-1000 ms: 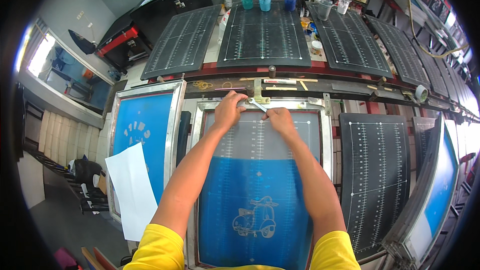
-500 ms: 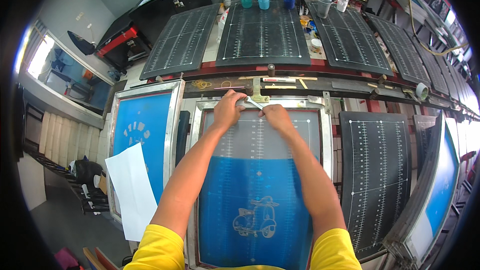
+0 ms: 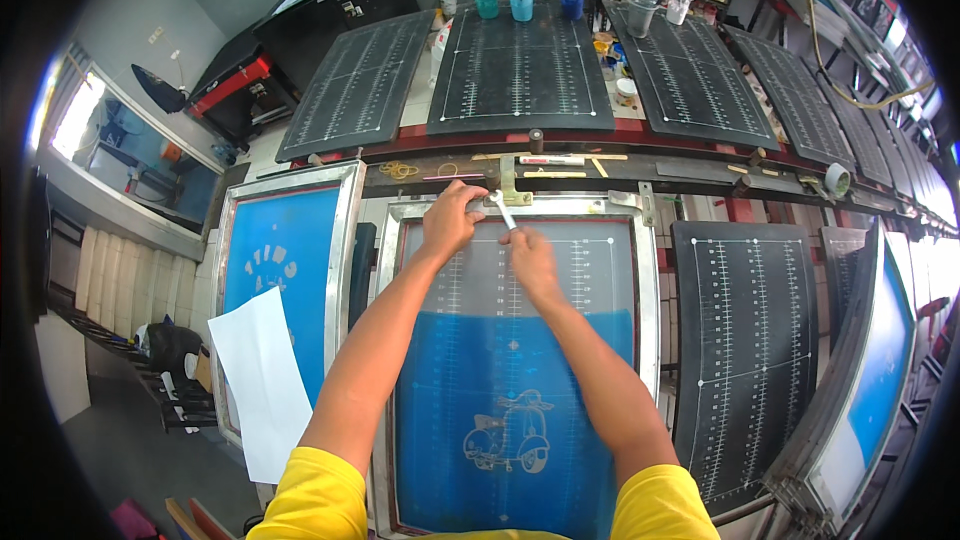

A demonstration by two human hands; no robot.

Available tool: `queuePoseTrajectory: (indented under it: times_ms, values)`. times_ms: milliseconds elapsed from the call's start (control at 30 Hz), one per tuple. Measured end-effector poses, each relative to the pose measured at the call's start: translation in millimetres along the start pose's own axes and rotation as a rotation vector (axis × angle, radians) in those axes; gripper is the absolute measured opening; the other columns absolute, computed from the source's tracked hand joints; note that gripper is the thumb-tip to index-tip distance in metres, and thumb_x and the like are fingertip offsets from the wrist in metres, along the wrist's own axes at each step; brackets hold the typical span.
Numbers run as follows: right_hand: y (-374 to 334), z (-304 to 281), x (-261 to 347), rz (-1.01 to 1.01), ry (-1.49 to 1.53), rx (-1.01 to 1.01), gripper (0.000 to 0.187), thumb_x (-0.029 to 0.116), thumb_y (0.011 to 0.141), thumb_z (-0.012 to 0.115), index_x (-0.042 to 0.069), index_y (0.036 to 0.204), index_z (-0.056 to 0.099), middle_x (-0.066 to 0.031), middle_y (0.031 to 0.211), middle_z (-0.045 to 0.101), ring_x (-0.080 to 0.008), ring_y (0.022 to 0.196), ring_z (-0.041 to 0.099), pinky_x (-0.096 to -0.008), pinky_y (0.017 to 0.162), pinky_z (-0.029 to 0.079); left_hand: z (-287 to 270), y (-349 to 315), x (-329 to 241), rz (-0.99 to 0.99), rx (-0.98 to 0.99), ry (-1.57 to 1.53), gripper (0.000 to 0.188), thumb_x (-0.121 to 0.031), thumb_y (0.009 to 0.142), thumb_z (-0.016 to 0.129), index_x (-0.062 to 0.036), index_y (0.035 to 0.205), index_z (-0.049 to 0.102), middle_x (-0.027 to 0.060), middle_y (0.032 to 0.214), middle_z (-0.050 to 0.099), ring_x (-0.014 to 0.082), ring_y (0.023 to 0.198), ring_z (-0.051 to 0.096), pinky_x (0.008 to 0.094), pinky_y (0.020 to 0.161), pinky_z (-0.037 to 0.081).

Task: The person holds a sheet of paper, aligns a screen printing frame over a workspace, and uses a wrench to tighten bolts on an overhead rail.

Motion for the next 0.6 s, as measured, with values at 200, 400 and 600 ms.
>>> queuePoseTrajectory:
  times_ms: [200,400,600]
  values:
    - [4.6,-71.1,5.1,0.020,-0.131,-0.046,0.031,0.022,0.091,0.051,0.004,0.085,0.075,-0.0049,0.061,0.056,-0.0142,0.058,0.049,-0.0334,0.055,0.039,0.6,2.3,-2.1,-0.014,0.026,0.022,0.034,-0.009,0.079,0.074,-0.0163,0.112,0.069,0.0025,0.105,0.062,0.0264,0.101,0.063,0.0402,0.083,0.050]
    - [16.3,-81.8,-11.8,0.169,-0.070,0.005,0.033,0.025,0.090,0.052,0.003,0.088,0.077,0.0001,0.056,0.047,-0.0107,0.054,0.041,-0.0316,0.051,0.034,1.0,1.7,-2.3,-0.046,0.044,0.035,0.033,-0.008,0.080,0.074,-0.0164,0.112,0.069,0.0013,0.107,0.063,0.0258,0.103,0.063,0.0398,0.084,0.051]
    - [20.5,-76.2,-7.3,0.207,0.074,0.097,0.027,0.019,0.094,0.048,-0.001,0.089,0.066,0.0049,0.052,0.037,-0.0082,0.041,0.025,-0.0298,0.039,0.019,0.6,1.6,-1.9,-0.043,0.031,0.037,0.033,-0.008,0.080,0.074,-0.0153,0.112,0.069,0.0015,0.107,0.063,0.0258,0.103,0.063,0.0398,0.084,0.050]
Point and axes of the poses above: each hand's wrist, its own y-axis towards the middle knuckle, its own z-axis out of the palm, x = y × z, the point moved 8 cm from there along y, towards the middle knuckle
